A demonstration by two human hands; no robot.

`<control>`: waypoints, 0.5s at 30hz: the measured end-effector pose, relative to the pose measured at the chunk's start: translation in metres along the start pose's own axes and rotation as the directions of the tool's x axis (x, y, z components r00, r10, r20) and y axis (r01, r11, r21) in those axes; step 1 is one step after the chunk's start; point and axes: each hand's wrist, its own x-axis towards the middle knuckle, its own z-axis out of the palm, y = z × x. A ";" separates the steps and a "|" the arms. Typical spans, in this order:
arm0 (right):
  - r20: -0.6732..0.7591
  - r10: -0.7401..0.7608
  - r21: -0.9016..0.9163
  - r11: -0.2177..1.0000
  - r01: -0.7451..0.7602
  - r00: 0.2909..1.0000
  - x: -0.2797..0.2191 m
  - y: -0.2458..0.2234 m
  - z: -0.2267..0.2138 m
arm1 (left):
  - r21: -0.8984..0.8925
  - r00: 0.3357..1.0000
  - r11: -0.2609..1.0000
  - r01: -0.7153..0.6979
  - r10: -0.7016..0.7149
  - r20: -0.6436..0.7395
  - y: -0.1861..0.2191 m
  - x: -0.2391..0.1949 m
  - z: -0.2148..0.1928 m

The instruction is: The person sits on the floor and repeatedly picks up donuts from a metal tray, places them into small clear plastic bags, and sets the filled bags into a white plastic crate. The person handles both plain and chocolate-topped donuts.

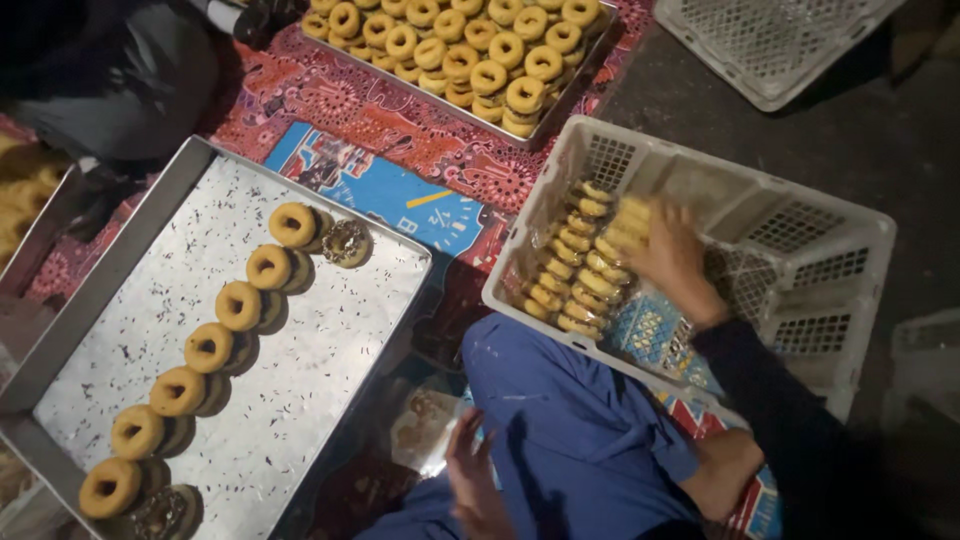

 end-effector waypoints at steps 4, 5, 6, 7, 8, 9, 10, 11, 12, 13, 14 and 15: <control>0.063 0.038 -0.099 0.995 -0.031 0.997 0.057 0.043 0.087 | -0.177 0.999 0.984 0.021 -0.014 0.038 -0.015 0.011 -0.082; 0.052 0.021 -0.074 0.997 -0.017 0.998 0.058 0.048 0.104 | -0.187 0.999 0.982 0.035 -0.035 0.005 -0.014 0.008 -0.101; 0.040 0.011 -0.046 0.999 -0.009 0.999 0.054 0.053 0.116 | -0.196 0.997 0.979 0.057 -0.065 -0.038 -0.012 0.003 -0.119; 0.019 0.019 0.009 1.000 -0.019 1.000 0.048 0.056 0.123 | -0.201 0.993 0.977 0.075 -0.090 -0.071 -0.009 -0.004 -0.134; -0.010 0.007 0.029 1.000 -0.007 1.000 0.044 0.058 0.127 | -0.215 0.989 0.973 0.086 -0.110 -0.104 -0.003 -0.011 -0.146; -0.039 -0.004 0.048 0.999 0.006 0.999 0.040 0.059 0.128 | -0.227 0.984 0.970 0.092 -0.123 -0.130 0.001 -0.017 -0.155; -0.073 -0.010 0.069 0.998 0.015 0.997 0.037 0.058 0.127 | -0.236 0.980 0.967 0.097 -0.134 -0.146 0.006 -0.022 -0.164; -0.175 0.107 0.403 0.915 -0.027 0.979 0.035 0.056 0.124 | -0.246 0.979 0.965 0.096 -0.136 -0.154 0.010 -0.026 -0.171; -0.225 0.256 0.691 0.722 -0.032 0.940 0.030 0.054 0.122 | -0.254 0.976 0.962 0.103 -0.146 -0.161 0.017 -0.030 -0.177; -0.218 0.412 0.895 0.447 0.012 0.885 0.025 0.050 0.120 | -0.262 0.974 0.959 0.109 -0.155 -0.163 0.023 -0.034 -0.182; -0.097 0.511 0.932 0.349 -0.102 0.854 0.023 0.047 0.119 | -0.272 0.973 0.955 0.117 -0.165 -0.162 0.027 -0.035 -0.186; 0.030 0.592 0.949 0.237 -0.209 0.805 0.022 0.042 0.119 | -0.281 0.972 0.952 0.118 -0.169 -0.163 0.030 -0.036 -0.189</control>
